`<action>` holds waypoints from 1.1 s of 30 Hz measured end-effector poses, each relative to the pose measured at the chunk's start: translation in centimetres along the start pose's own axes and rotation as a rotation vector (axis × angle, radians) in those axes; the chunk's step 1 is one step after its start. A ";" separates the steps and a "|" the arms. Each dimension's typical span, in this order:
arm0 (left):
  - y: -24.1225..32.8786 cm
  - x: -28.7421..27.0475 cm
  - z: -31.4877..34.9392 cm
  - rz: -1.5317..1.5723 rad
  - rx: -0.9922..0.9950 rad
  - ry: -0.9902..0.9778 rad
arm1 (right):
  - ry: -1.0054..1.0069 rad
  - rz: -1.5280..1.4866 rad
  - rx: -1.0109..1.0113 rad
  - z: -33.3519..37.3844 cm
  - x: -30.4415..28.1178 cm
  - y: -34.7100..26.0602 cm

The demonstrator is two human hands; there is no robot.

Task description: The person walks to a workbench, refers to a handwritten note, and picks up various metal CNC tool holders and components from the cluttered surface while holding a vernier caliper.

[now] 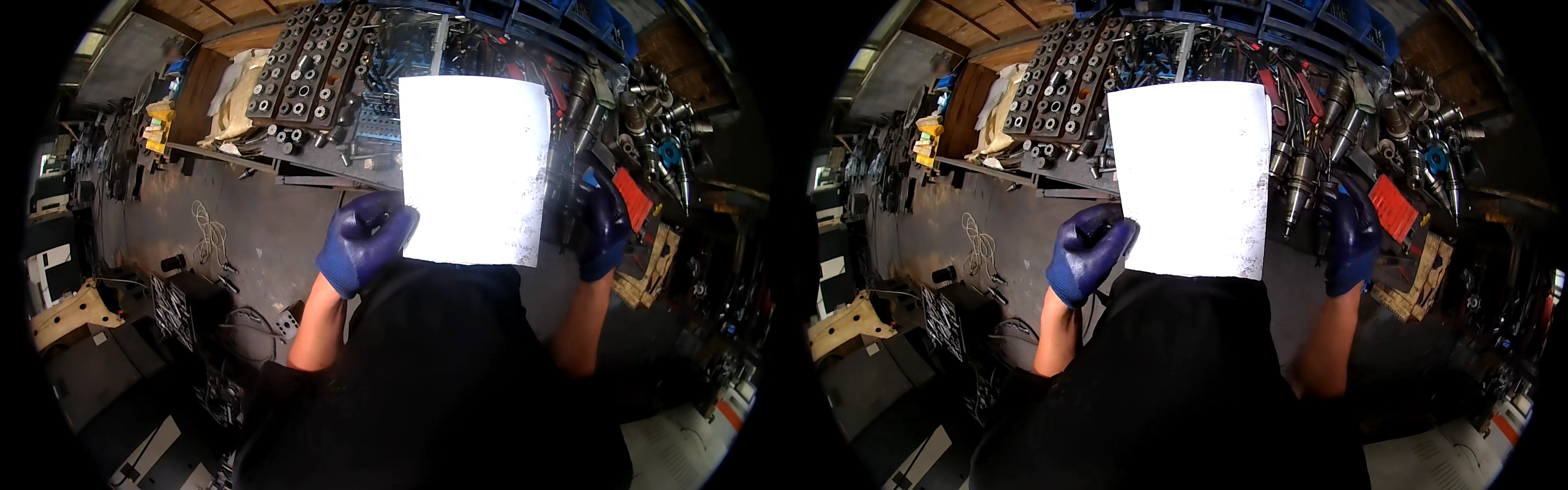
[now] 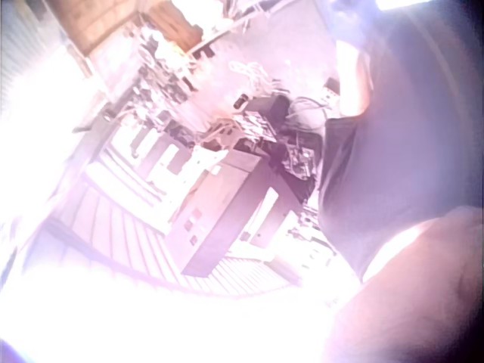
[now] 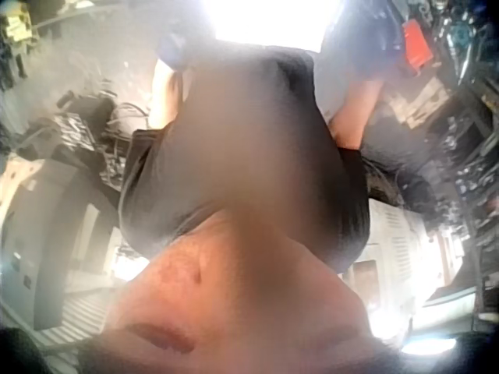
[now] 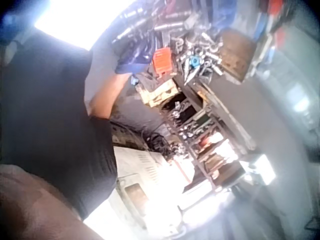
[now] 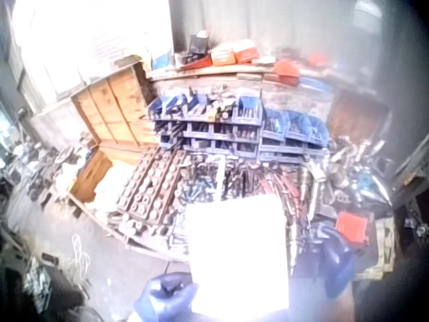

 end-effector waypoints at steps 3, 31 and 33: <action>0.1 0.6 -0.3 0.057 0.023 0.072 | 0.237 0.192 -0.099 -0.7 -6.6 4.8; 1.0 0.3 -1.6 0.053 0.048 -0.015 | 0.599 0.216 0.819 0.9 -24.8 21.4; 1.1 0.5 -1.6 0.054 0.050 -0.007 | 0.592 0.210 0.836 0.6 -25.5 22.0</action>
Point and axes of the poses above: each hand's wrist, its own z-axis away from the middle knuckle, its own x-axis out of the palm, y = z × x, the point moved 1 cm from there along -z, towards the middle knuckle, and after that the axes turned 14 degrees about -z, right-handed, at the moved point
